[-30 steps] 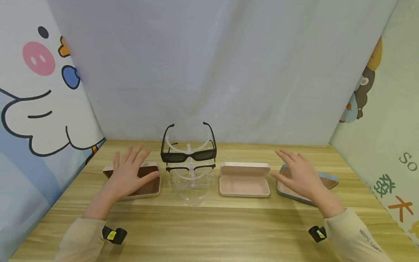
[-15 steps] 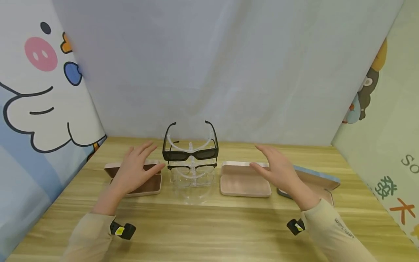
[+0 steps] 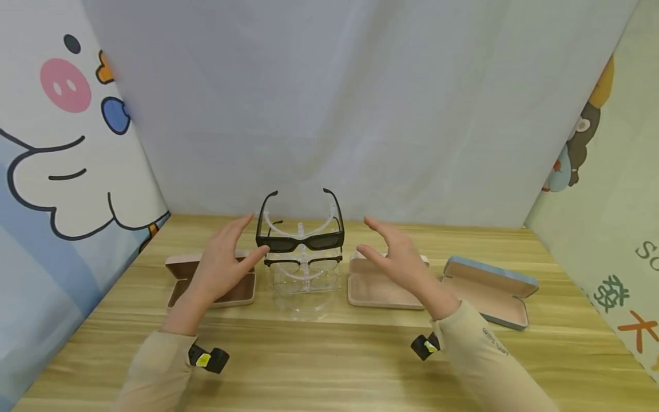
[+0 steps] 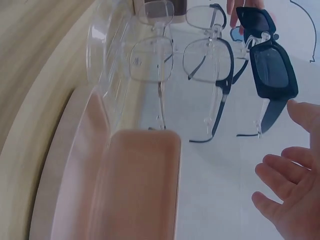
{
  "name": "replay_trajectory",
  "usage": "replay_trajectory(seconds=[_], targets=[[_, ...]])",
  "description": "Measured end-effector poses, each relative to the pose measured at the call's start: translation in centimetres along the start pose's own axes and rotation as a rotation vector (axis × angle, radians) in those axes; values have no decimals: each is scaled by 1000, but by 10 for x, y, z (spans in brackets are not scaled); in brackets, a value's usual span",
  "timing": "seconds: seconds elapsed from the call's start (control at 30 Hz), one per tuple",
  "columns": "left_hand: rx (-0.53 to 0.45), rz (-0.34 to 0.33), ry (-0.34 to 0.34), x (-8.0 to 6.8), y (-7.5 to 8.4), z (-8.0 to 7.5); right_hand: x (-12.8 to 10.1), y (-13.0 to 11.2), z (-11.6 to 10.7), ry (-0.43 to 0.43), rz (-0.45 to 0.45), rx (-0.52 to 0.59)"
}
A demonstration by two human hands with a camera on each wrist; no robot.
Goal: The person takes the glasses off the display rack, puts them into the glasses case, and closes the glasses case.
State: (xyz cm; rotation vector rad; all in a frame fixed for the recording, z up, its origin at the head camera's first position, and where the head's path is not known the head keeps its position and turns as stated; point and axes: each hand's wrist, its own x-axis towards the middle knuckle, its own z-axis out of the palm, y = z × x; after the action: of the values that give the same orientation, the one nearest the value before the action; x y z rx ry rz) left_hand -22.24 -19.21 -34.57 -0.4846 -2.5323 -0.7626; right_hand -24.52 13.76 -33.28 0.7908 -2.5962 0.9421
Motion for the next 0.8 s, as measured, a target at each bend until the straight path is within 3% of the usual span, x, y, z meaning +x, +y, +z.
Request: replay_trajectory(seconds=[0.37,0.8], targets=[[-141,-59,46,3,7,9,18,-15,20,10,14,172],[-239,-70,52,-2,7,11,22,-16,28,31,33,248]])
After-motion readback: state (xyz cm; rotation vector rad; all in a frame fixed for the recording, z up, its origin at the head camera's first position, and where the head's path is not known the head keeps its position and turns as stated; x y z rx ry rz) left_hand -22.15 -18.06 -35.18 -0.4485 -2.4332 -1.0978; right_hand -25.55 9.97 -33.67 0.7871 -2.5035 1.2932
